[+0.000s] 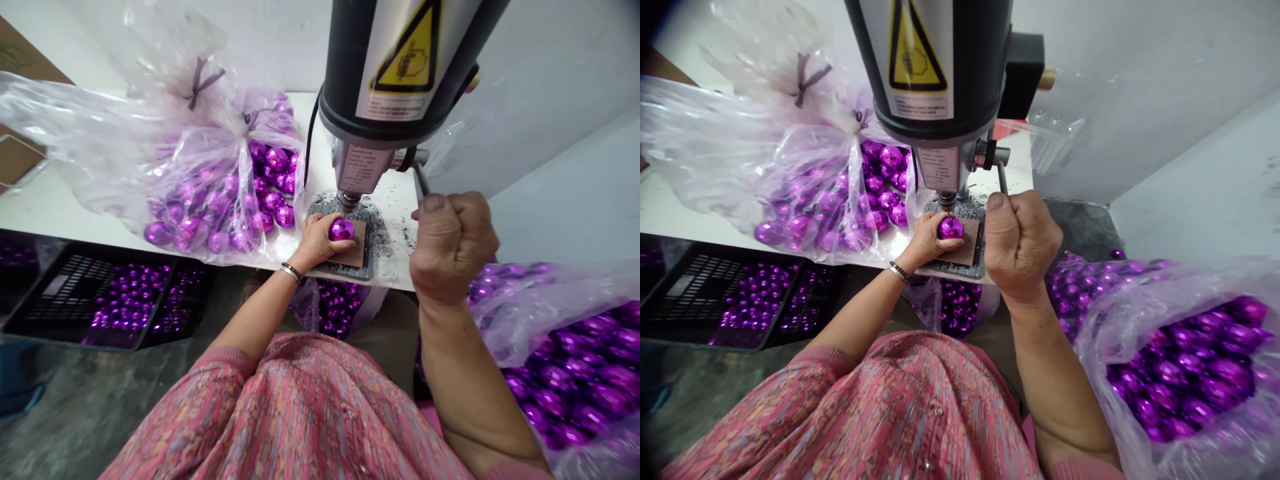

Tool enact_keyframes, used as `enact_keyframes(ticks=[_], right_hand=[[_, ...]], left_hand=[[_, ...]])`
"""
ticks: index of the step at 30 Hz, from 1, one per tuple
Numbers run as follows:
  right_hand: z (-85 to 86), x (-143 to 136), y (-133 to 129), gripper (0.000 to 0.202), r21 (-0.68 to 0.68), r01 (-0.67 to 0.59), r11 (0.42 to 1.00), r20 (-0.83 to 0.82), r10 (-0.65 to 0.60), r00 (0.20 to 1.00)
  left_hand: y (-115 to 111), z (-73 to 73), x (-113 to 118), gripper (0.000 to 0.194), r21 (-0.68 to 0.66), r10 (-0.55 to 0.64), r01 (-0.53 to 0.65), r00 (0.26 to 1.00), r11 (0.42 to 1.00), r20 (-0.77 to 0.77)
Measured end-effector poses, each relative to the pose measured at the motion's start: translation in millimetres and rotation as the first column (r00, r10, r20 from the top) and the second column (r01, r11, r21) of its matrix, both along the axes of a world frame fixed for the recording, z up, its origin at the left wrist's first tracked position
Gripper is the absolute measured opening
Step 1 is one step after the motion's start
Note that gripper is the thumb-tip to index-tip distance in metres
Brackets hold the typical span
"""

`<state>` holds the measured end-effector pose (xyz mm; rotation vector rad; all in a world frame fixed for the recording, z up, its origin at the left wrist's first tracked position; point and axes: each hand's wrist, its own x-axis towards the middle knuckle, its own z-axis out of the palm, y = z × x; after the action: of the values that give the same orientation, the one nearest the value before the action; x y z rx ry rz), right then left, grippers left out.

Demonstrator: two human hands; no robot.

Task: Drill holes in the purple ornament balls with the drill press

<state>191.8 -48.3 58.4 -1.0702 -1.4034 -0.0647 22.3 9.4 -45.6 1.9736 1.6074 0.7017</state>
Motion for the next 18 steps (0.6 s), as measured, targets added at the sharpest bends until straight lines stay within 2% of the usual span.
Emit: enact_keyframes(ticks=[2, 5, 6, 8, 10, 14, 18], right_hand=[[13.3, 0, 1, 0.044, -0.044, -0.032, 0.999, -0.045, 0.030, 0.999], [45.0, 5, 11, 0.037, -0.126, -0.084, 0.988, -0.103, 0.071, 0.992], [56.6, 7, 17, 0.036, -0.194, -0.132, 0.972, -0.152, 0.103, 0.983], [76.8, 12, 31, 0.035, -0.227, -0.172, 0.959, -0.181, 0.133, 0.975], [89.9, 16, 42, 0.036, -0.266, -0.195, 0.944, -0.224, 0.137, 0.965], [94.9, 14, 49, 0.035, -0.269, -0.201, 0.942, -0.309, 0.113, 0.944], [90.3, 11, 48, 0.033, -0.254, -0.179, 0.950, -0.377, 0.073, 0.923]], left_hand=[[1, -0.8, 1, 0.061, 0.013, 0.002, -0.002, 1.000, 1.000, 0.000], [3, -2.2, 1, 0.065, 0.027, 0.015, -0.014, 1.000, 1.000, -0.007], [3, -2.8, 0, 0.065, 0.033, 0.013, -0.013, 1.000, 0.999, -0.001], [0, -4.1, -2, 0.063, 0.058, -0.012, 0.009, 0.999, 0.998, 0.046], [-8, -5.3, -7, 0.062, 0.094, -0.071, 0.058, 0.988, 0.994, 0.138], [-42, -5.4, -25, 0.067, 0.130, -0.149, 0.110, 0.930, 0.985, 0.335], [-83, -3.1, -49, 0.073, -0.015, -0.042, 0.058, 0.856, 0.998, 0.515]])
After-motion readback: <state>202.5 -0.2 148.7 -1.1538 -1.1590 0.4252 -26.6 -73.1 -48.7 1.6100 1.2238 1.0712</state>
